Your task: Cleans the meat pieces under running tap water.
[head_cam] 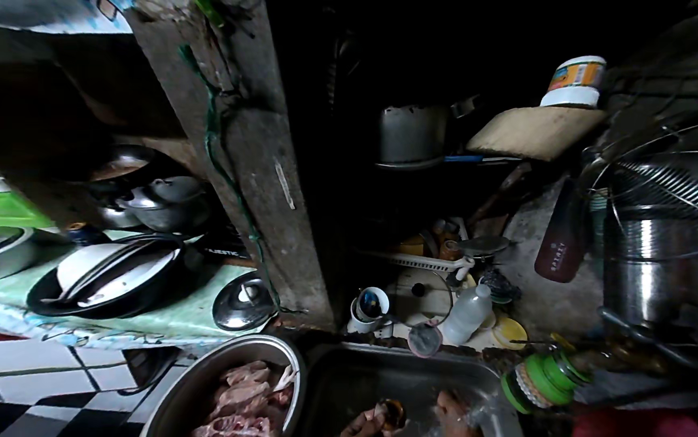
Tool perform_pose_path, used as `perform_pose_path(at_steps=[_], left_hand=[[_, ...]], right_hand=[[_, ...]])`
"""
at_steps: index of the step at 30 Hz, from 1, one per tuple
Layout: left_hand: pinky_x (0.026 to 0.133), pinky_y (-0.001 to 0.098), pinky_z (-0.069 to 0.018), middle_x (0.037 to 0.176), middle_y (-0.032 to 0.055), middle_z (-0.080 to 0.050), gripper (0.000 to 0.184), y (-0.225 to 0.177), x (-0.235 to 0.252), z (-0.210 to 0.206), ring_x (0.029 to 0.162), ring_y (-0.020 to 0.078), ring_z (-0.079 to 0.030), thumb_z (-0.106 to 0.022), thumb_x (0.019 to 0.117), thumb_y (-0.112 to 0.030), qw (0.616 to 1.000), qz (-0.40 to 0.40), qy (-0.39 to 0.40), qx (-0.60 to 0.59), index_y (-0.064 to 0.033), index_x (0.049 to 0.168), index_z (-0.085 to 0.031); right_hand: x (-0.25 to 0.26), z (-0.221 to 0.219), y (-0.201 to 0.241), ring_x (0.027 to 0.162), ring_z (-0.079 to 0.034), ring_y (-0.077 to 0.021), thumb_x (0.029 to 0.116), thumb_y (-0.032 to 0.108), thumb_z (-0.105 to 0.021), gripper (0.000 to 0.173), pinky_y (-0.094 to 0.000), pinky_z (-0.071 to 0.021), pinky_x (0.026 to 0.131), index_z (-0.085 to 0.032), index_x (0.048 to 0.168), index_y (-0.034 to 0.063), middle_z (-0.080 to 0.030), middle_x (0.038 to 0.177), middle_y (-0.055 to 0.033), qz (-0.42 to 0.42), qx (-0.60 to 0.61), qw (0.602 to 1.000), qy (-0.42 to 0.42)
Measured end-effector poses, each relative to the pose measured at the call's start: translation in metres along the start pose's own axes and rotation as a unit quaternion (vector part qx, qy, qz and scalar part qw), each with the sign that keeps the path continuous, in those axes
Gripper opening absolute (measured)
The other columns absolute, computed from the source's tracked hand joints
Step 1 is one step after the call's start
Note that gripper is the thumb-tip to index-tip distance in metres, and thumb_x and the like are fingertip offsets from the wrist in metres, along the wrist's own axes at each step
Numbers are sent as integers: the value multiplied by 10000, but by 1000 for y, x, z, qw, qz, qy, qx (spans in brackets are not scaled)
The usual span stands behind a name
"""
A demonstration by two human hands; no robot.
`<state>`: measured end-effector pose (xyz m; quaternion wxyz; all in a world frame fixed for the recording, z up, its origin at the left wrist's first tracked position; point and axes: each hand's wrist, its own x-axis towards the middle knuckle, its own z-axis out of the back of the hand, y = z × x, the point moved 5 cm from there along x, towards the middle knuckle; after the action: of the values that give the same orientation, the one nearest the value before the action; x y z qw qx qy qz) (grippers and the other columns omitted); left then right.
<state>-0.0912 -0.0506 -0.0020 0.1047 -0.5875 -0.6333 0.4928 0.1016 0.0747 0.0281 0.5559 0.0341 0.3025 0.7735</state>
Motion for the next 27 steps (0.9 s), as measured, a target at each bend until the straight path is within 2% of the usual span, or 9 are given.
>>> perform_pose_path(at_steps=[2,4,6,9,14,20,23,25,27], left_hand=[[834,394,-609,956,144,-720,208,0,0,-6,844,225,-714,-545,1033,-61,1000,1,2,-6,66,1185,-610],[820,387,-609,934,136,-717,184,-1,-1,-9,826,218,-713,-545,1028,-40,1000,5,-6,-2,64,1166,-609],[812,388,-613,924,130,-717,164,0,0,-9,818,216,-715,-542,1023,-28,1000,4,-10,6,59,1145,-609],[823,379,-606,944,121,-715,156,1,2,-13,840,205,-709,-565,1018,-34,1000,2,-12,29,47,1144,-611],[801,357,-598,918,106,-708,151,-6,1,-26,817,181,-692,-647,948,-6,996,-41,-24,80,41,1090,-635],[785,337,-593,852,81,-708,117,-14,-3,-40,805,154,-687,-733,853,-1,983,-129,-58,119,32,947,-672],[758,263,-568,804,59,-686,76,-40,-27,-70,755,99,-650,-725,858,63,981,-93,-119,122,40,886,-658],[763,272,-568,818,74,-678,78,-38,-28,-71,761,112,-644,-716,874,61,984,-79,-121,108,47,901,-644],[784,333,-589,851,99,-694,97,-14,-11,-51,797,159,-675,-713,885,12,989,-91,-87,72,47,950,-650]], right_hand=[[-6,-2,11,1331,-533,-428,1013,88,-559,341,-527,-439,1126,-642,1339,32,-542,1421,-290,23,30,999,-22],[-12,2,23,1277,-579,-409,999,53,-557,323,-513,-467,1098,-675,1298,29,-599,1355,-269,59,67,994,-55],[-16,5,34,1188,-634,-366,1023,139,-562,260,-494,-504,1049,-719,1180,3,-662,1239,-230,77,91,991,-58],[-18,4,46,1091,-656,-331,1024,316,-607,373,-481,-519,991,-727,1054,-36,-681,1126,-213,76,138,987,-8],[-23,-4,62,1127,-662,-329,1003,271,-649,353,-487,-512,1025,-688,1204,-16,-681,1188,-218,76,174,981,50],[-29,4,76,1047,-707,-345,986,131,-592,246,-490,-547,964,-746,1087,-32,-734,1074,-210,87,106,989,-47],[-31,5,80,966,-722,-368,945,87,-608,204,-505,-570,889,-744,1006,-53,-735,983,-220,88,101,986,-104],[-29,2,77,954,-723,-363,935,90,-616,196,-513,-572,875,-742,998,-47,-734,974,-216,84,111,984,-113],[-24,-3,71,967,-718,-339,931,87,-627,196,-497,-567,896,-740,1017,-48,-732,991,-214,69,155,981,-94]])
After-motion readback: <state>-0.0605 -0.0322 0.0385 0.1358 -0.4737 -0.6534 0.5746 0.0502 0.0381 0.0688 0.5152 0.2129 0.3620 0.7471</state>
